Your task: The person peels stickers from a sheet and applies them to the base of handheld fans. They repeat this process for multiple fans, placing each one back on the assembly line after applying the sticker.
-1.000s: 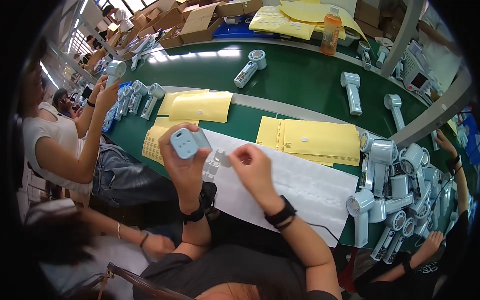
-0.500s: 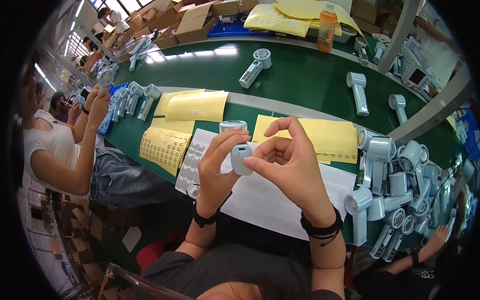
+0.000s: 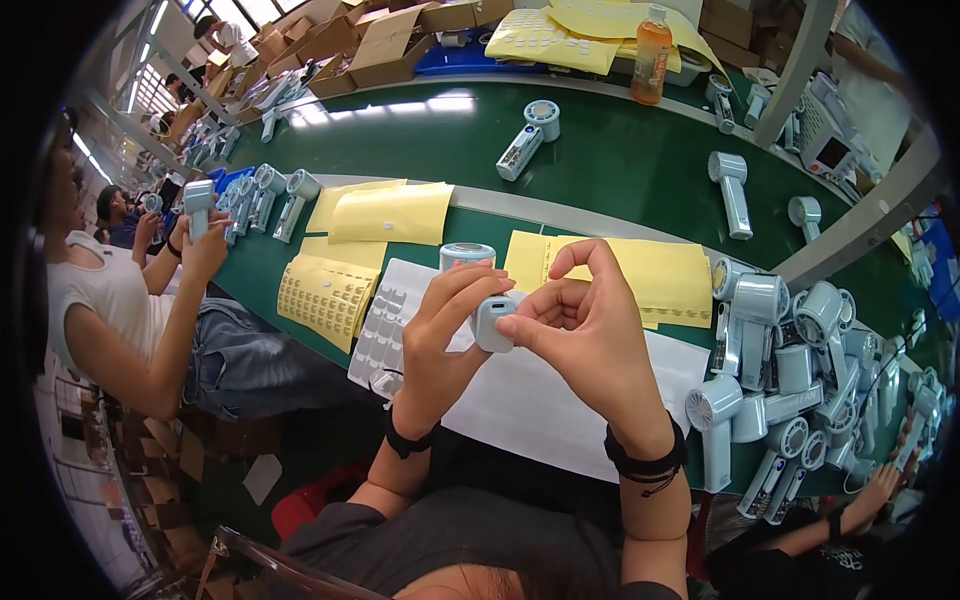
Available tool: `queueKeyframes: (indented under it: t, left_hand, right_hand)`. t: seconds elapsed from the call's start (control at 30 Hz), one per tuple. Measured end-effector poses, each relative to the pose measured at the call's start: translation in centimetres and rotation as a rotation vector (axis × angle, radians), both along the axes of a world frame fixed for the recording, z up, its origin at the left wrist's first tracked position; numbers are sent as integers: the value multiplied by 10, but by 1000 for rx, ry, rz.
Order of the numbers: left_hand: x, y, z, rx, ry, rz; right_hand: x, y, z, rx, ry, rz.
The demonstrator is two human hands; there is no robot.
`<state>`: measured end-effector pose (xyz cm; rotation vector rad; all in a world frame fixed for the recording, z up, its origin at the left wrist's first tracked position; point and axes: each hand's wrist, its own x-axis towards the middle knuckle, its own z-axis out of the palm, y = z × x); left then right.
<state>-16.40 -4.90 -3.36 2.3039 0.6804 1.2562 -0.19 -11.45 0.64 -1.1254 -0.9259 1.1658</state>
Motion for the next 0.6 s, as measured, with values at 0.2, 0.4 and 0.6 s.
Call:
queueKeyframes:
  t: [0.2,0.4,0.6]
  left_hand:
    - [2,0,0,-15,16,-12]
    - [3,-2,2,-4,36,0]
    - [3,1,4,-81,-19,-29]
  right_hand:
    - [2,-1,-2,-6,-19,-29]
    - [-4,-4,-1,-23,-104,-95]
    - [-14,-6,2,71,-659,-311]
